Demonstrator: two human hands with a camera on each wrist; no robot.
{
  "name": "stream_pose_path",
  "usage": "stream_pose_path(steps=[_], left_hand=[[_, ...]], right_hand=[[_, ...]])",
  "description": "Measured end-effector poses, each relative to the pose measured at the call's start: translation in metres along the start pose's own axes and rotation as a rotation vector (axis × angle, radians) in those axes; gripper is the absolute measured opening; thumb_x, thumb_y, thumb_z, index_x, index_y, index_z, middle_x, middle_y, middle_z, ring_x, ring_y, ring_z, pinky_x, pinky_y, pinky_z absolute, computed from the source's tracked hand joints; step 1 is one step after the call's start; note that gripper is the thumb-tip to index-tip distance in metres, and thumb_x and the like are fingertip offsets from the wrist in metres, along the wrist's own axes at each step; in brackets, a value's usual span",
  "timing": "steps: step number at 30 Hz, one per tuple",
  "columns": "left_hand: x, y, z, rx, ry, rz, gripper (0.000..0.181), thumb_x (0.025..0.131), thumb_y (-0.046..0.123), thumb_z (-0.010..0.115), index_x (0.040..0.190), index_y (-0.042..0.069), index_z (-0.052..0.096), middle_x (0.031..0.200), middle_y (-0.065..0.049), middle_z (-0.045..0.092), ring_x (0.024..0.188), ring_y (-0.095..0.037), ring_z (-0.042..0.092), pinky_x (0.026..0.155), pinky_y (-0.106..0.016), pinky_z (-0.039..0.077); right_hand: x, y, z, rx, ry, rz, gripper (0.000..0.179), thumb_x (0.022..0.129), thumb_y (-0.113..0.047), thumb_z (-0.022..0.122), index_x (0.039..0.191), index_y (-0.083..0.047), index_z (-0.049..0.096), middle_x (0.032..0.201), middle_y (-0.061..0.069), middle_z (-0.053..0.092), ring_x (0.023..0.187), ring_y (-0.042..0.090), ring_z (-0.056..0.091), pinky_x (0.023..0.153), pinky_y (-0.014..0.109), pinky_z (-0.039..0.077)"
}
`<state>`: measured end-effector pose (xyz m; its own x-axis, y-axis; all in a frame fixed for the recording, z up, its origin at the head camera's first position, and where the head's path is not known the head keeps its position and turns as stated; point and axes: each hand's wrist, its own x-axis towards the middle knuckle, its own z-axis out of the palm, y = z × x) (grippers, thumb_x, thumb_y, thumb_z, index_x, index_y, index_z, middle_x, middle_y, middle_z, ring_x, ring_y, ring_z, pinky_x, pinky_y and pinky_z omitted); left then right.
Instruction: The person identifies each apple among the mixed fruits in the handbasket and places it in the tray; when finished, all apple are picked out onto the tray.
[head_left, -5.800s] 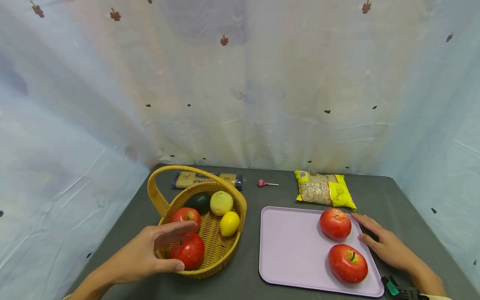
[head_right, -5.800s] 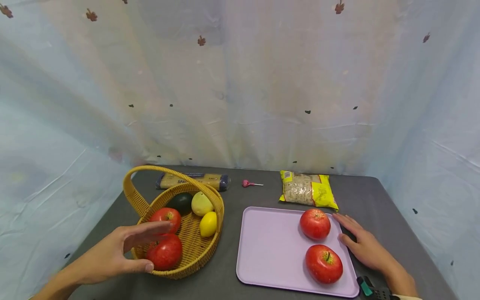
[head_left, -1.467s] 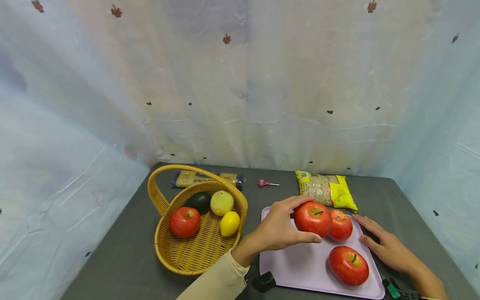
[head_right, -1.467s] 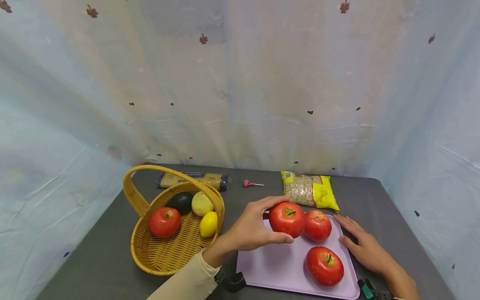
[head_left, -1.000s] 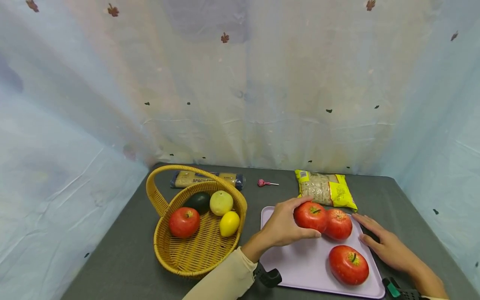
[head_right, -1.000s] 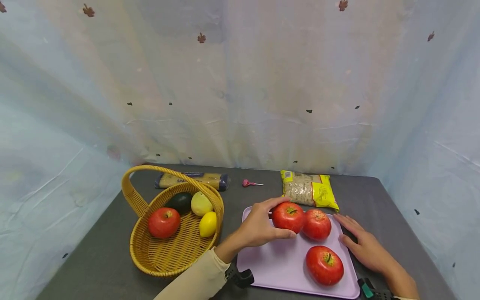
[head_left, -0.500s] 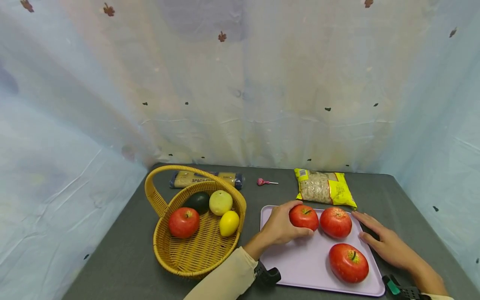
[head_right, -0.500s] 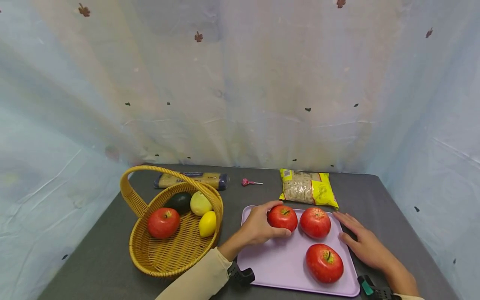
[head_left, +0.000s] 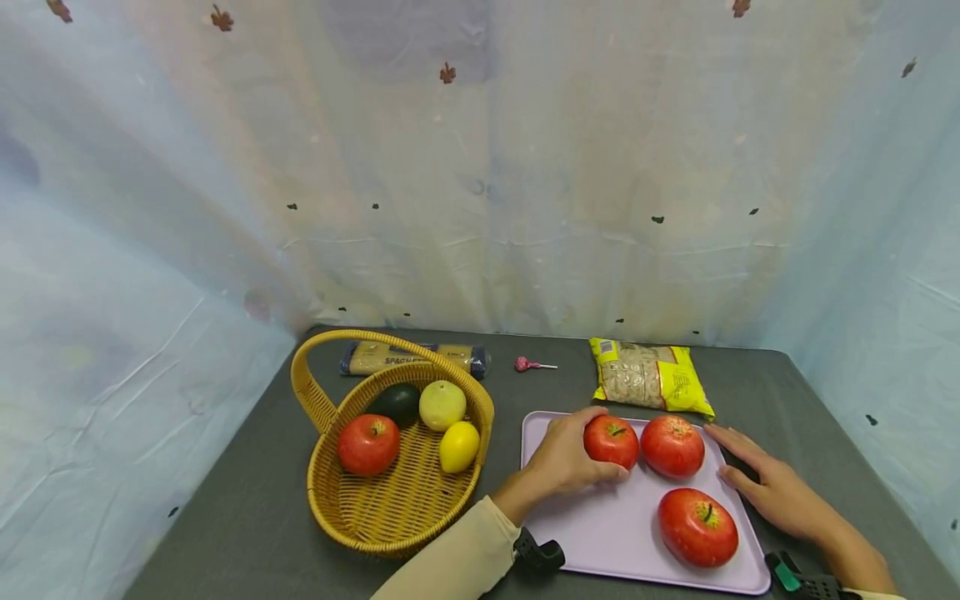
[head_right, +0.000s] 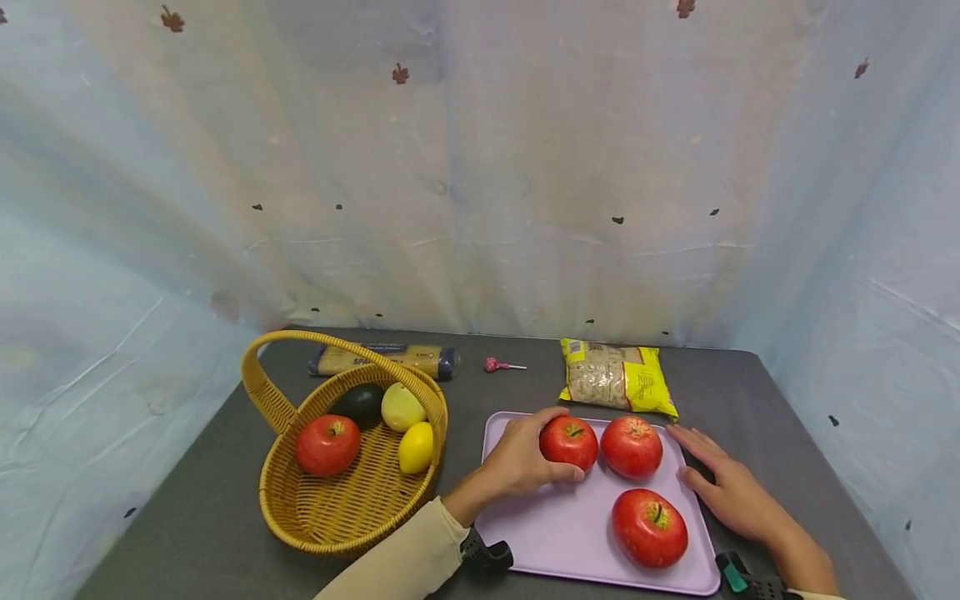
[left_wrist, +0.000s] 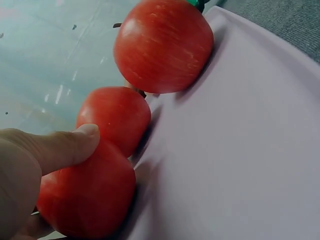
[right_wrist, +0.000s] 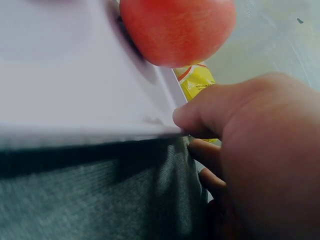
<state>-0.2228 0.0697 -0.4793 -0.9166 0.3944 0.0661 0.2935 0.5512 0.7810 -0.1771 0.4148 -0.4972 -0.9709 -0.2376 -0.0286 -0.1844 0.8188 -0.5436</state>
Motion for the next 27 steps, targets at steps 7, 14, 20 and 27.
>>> stream_pose_path(steps=[7,14,20,27], left_hand=[[-0.0009,0.0005,0.0021,0.033,0.013,0.008,0.085,0.077,0.031,0.102,0.151,0.022,0.062,0.136,0.001,0.073,0.125,-0.021,0.064,0.104,-0.034,0.057],[-0.0019,-0.0002,0.0016,0.069,0.014,0.016,0.091,0.077,0.034,0.102,0.155,0.019,0.059,0.141,-0.001,0.071,0.132,-0.025,0.063,0.107,-0.035,0.057],[-0.0019,-0.0013,0.0021,0.077,0.013,0.016,0.092,0.077,0.036,0.102,0.156,0.018,0.058,0.143,-0.001,0.07,0.133,-0.025,0.063,0.108,-0.035,0.056],[-0.0023,-0.0015,0.0036,0.088,0.021,0.032,0.093,0.079,0.036,0.101,0.158,0.017,0.056,0.149,-0.002,0.068,0.136,-0.026,0.061,0.112,-0.036,0.055]], right_hand=[[0.0003,0.0005,0.0007,0.0,0.0,0.004,0.067,0.109,-0.03,0.066,0.167,-0.006,0.042,0.162,0.039,0.044,0.143,0.068,0.042,0.098,0.088,0.043],[0.0001,0.0006,0.0006,-0.003,0.0,0.006,0.067,0.109,-0.03,0.066,0.167,-0.006,0.041,0.163,0.039,0.043,0.143,0.069,0.041,0.098,0.089,0.042],[0.0003,0.001,0.0003,-0.007,-0.002,0.012,0.068,0.109,-0.03,0.066,0.167,-0.006,0.041,0.163,0.039,0.043,0.143,0.068,0.041,0.098,0.089,0.041],[0.0009,0.0002,-0.0006,-0.005,-0.014,0.031,0.068,0.11,-0.032,0.066,0.168,-0.006,0.04,0.163,0.04,0.041,0.143,0.069,0.04,0.098,0.089,0.042]])
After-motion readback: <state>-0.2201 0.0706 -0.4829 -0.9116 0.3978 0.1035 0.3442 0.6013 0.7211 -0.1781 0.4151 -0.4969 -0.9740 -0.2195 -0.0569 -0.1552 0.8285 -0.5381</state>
